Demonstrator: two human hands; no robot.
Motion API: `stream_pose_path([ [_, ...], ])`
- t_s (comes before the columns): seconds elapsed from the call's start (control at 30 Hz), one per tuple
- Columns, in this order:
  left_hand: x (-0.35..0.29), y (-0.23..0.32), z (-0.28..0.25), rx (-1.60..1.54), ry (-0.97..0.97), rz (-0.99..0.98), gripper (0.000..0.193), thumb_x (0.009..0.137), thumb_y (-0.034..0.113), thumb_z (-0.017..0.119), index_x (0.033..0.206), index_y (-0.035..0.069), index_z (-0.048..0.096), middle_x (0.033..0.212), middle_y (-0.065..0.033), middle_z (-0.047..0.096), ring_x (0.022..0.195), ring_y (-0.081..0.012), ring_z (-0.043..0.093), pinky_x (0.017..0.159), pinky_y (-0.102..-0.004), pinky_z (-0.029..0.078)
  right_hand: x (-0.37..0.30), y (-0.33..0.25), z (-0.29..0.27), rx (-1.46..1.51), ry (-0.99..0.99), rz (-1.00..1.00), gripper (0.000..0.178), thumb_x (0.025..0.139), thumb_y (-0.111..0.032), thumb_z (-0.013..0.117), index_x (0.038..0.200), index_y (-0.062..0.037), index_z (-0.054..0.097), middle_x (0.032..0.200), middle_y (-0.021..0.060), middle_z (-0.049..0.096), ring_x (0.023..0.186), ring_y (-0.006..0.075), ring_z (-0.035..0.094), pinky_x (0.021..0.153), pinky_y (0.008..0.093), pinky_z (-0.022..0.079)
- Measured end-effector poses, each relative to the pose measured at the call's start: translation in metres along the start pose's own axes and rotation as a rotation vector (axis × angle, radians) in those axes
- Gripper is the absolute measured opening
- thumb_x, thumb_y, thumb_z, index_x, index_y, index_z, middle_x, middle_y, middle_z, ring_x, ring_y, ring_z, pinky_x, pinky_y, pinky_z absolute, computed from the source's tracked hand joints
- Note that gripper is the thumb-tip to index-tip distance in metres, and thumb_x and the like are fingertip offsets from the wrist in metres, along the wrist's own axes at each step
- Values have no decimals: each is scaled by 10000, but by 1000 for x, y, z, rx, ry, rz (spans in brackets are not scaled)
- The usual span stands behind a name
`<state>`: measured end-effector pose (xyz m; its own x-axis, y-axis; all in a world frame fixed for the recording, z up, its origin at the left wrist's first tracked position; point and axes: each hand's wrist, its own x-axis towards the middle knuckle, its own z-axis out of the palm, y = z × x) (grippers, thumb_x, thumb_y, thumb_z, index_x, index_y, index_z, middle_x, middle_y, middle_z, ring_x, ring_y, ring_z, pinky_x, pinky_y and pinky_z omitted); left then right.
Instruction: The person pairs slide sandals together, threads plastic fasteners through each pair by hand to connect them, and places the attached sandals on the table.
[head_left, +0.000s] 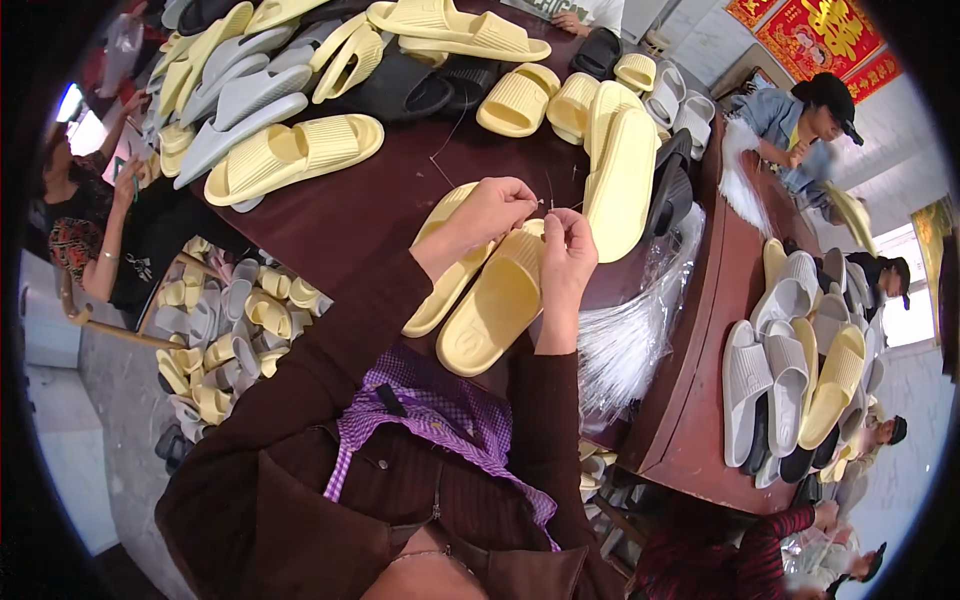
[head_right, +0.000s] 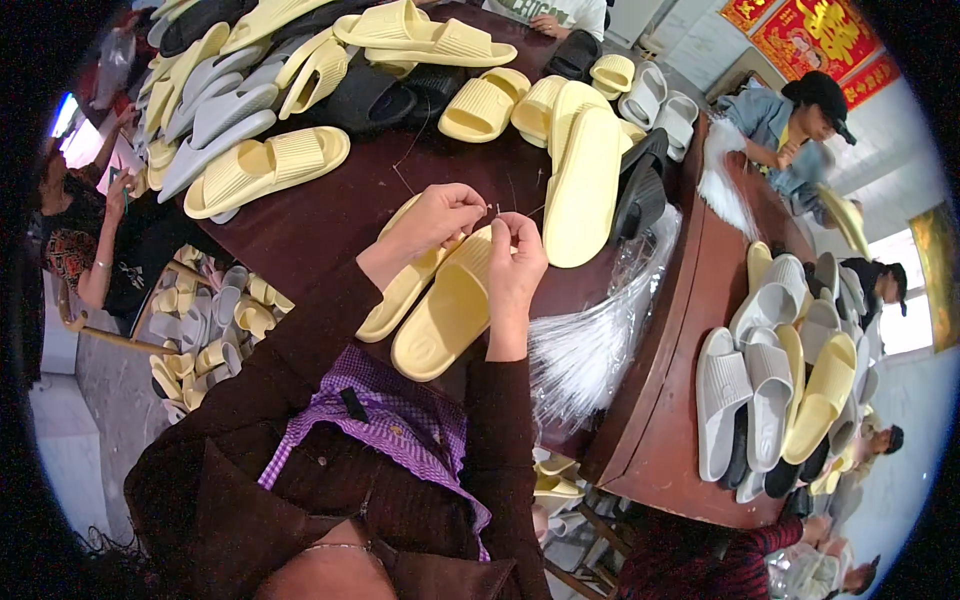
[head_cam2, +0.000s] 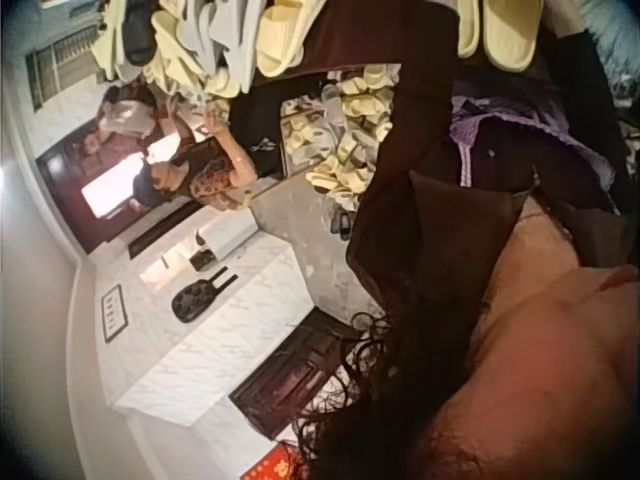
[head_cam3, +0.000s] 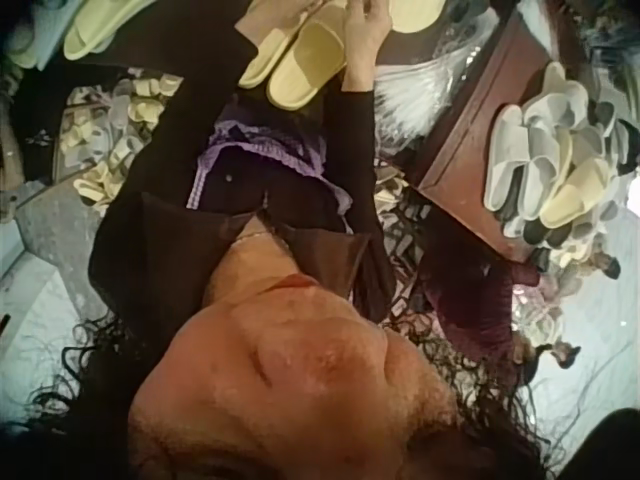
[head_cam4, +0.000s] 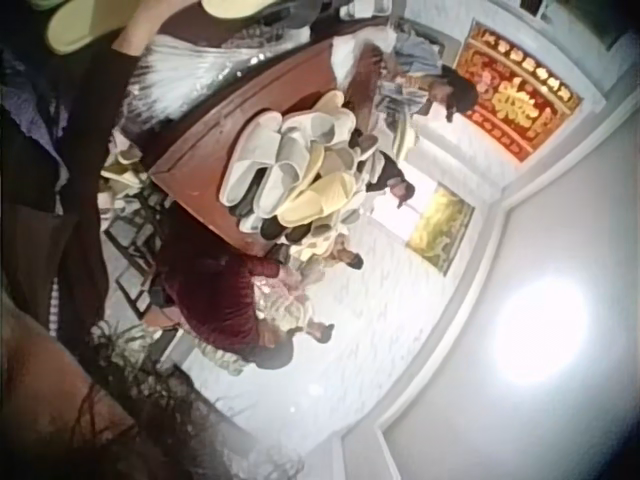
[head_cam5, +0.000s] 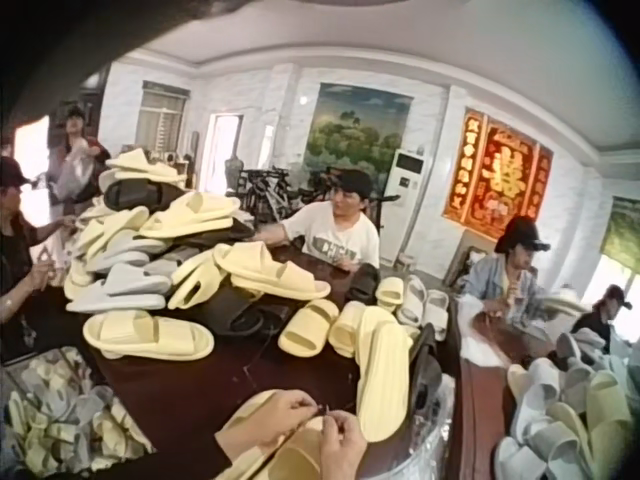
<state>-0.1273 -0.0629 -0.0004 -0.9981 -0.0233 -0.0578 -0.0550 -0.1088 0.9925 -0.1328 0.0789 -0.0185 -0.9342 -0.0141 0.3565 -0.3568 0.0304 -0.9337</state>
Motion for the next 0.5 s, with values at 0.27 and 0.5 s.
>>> stream_pose_path([
  [0.27,-2,-1,-1,-41,18,10,112,843,117,630,898,19,633,650,12,582,483,-17,475,398,-158,338,0,-1,2,-190,-8,-113,67,824,-28,627,842,36,639,707,93,638,634,129,586,600,265,472],
  [0.5,-2,-2,-2,-39,47,53,94,813,99,651,854,16,636,670,-2,599,516,-34,526,408,-163,362,-1,-2,3,-241,-20,-136,65,804,-36,652,833,22,648,708,103,644,612,174,594,593,291,467],
])
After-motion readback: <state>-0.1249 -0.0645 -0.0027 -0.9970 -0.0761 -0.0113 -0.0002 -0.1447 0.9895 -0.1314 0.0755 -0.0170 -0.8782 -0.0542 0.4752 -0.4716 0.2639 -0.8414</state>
